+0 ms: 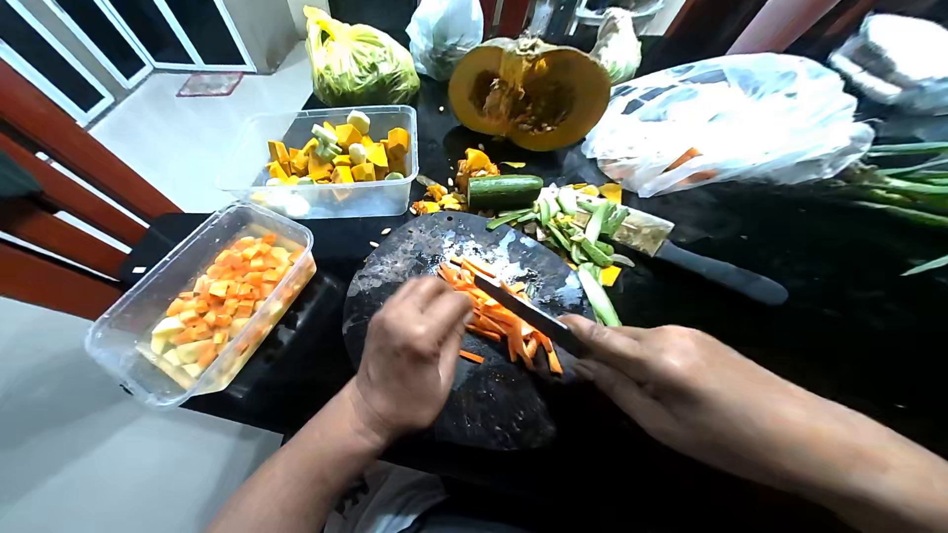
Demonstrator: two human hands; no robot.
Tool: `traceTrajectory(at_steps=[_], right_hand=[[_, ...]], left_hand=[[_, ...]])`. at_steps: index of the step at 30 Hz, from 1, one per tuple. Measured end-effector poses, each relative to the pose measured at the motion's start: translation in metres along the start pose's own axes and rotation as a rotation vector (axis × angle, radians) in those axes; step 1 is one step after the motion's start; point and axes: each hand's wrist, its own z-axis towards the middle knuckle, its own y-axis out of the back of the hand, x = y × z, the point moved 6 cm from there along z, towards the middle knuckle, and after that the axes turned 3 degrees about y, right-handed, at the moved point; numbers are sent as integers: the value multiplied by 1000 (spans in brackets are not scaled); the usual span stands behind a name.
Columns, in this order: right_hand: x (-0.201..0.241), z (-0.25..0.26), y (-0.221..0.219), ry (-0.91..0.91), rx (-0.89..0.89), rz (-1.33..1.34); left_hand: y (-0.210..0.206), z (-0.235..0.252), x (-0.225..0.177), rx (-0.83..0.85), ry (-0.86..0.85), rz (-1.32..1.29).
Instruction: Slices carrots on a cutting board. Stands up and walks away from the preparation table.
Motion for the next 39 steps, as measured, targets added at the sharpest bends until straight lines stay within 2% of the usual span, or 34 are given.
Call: traceTrajectory(at_steps=[2,8,11,16,21,25,30,35,39], right_hand=[[-7,0,8,-16,-8,29],[-24,-3,14,-104,-25,104],[-29,-13,14,-121,-44,107],[-38,-27,10,-158,-70,174],[-40,-25,4,-135,-99,217],[-39,-22,3,-122,-103,231],[-37,-22,0,-114,-111,293],[-37,-20,-6,-107,-121,351],[-38,-22,-10,-111,-114,354]], left_hand=[[3,22,8,33,46,45],[-44,69,28,630,228,69],[-57,75,27,804,259,78],[-55,69,24,735,202,112],[-33,73,27,466,203,16],[-23,75,27,468,274,-99],[-25,66,28,420,235,-192],[-26,64,30,393,277,-275],[-21,64,24,424,223,-235]])
